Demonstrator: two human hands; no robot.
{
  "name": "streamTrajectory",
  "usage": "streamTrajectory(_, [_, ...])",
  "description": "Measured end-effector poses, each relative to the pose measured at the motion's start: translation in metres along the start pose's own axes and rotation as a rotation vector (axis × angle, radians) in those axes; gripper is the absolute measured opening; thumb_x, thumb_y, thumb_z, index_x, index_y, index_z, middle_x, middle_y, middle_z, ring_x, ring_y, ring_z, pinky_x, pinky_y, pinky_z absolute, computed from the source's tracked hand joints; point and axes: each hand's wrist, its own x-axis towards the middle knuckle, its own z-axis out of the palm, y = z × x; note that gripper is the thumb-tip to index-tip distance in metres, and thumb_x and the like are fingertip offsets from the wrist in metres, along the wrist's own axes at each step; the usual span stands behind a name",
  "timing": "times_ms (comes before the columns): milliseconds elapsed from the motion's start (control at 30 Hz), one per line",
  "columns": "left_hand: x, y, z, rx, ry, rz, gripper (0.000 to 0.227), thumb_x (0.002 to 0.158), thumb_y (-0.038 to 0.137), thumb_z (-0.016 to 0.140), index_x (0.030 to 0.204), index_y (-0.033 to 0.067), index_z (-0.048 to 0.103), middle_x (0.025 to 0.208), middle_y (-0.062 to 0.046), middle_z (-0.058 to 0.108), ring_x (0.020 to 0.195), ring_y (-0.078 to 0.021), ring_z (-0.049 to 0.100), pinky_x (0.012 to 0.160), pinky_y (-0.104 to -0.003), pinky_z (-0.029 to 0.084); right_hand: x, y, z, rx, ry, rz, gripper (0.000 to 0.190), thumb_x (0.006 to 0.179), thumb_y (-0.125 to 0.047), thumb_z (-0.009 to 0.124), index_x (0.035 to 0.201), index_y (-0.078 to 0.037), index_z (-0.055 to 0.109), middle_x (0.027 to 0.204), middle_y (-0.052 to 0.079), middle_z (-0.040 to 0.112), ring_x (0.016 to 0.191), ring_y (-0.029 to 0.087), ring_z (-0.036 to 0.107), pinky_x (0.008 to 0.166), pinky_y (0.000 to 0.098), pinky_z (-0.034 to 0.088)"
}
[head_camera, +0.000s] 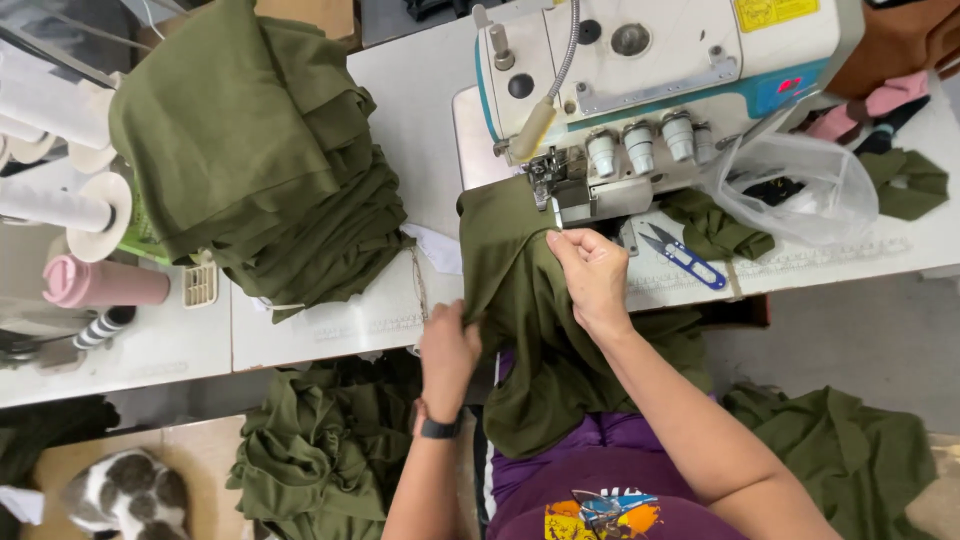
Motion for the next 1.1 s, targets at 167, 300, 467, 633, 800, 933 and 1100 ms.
streamTrajectory(167, [0.056,-0.009,-0.057,-0.17,0.541,0.011,0.047,0.067,0.007,0.084,0.11,0.0148,0.068,0.093,-0.007,0.058,0.087,-0.0334,0.066,0.083,-0.043,0.054,-0.011,-0.001,0.006,-0.107,0.018,-0.102,0.008,0.097,-0.011,0.074,0.095,-0.004,0.079,0.066,0.006,0.073,0.057,0.006,0.064,0.048,0.0238,0.055])
streamTrajectory(300, [0.092,0.077,-0.043,-0.348,0.654,0.27,0.067,0.092,-0.013,0.068,0.151,0.0071,0.043,0.136,-0.018,0.035,0.128,-0.0471,0.054,0.112,-0.054,0.05,-0.018,-0.006,0.003,-0.129,-0.005,-0.186,0.012,0.101,-0.011,0.071,0.104,-0.002,0.078,0.067,0.005,0.073,0.06,0.003,0.058,0.046,0.0225,0.048])
streamTrajectory(467, [0.057,0.112,0.016,-0.207,0.494,0.617,0.025,0.091,-0.006,0.068,0.115,0.0004,0.072,0.113,-0.013,0.068,0.111,-0.0344,0.067,0.101,-0.043,0.056,-0.031,-0.044,-0.004,-0.189,-0.112,-0.256,0.018,0.102,-0.01,0.065,0.112,0.0,0.077,0.069,0.006,0.072,0.063,0.002,0.053,0.049,0.0239,0.048])
streamTrajectory(633, [0.06,0.107,0.016,-0.181,0.472,0.651,0.027,0.094,-0.004,0.063,0.119,-0.0019,0.071,0.116,-0.018,0.068,0.111,-0.0379,0.067,0.098,-0.045,0.056,-0.034,-0.042,-0.011,-0.296,-0.148,-0.285,0.022,0.104,-0.013,0.063,0.116,0.0,0.075,0.076,0.009,0.076,0.068,0.008,0.061,0.055,0.0282,0.052])
streamTrajectory(800, [0.063,0.109,0.007,-0.181,0.415,0.657,0.03,0.092,-0.004,0.063,0.121,0.0016,0.072,0.116,-0.014,0.069,0.112,-0.0347,0.067,0.098,-0.044,0.055,-0.04,-0.056,-0.011,-0.411,-0.11,-0.277,0.026,0.101,-0.02,0.067,0.117,0.0,0.071,0.087,0.01,0.079,0.076,0.02,0.075,0.065,0.036,0.058])
streamTrajectory(933, [0.063,0.113,0.003,-0.264,0.398,0.62,0.03,0.092,-0.006,0.061,0.119,0.0019,0.072,0.113,-0.013,0.069,0.109,-0.0349,0.067,0.098,-0.044,0.055,-0.04,-0.064,-0.011,-0.426,-0.139,-0.281,0.034,0.1,-0.021,0.067,0.129,-0.003,0.064,0.088,0.008,0.079,0.085,0.022,0.076,0.073,0.0384,0.06])
streamTrajectory(1100, [0.062,0.113,0.001,-0.334,0.377,0.581,0.031,0.092,-0.008,0.058,0.118,0.0031,0.073,0.111,-0.012,0.068,0.108,-0.0346,0.067,0.097,-0.045,0.055,-0.03,-0.066,-0.013,-0.367,-0.231,-0.129,0.034,0.099,-0.021,0.067,0.128,-0.002,0.067,0.089,0.008,0.08,0.083,0.016,0.075,0.07,0.0326,0.061])
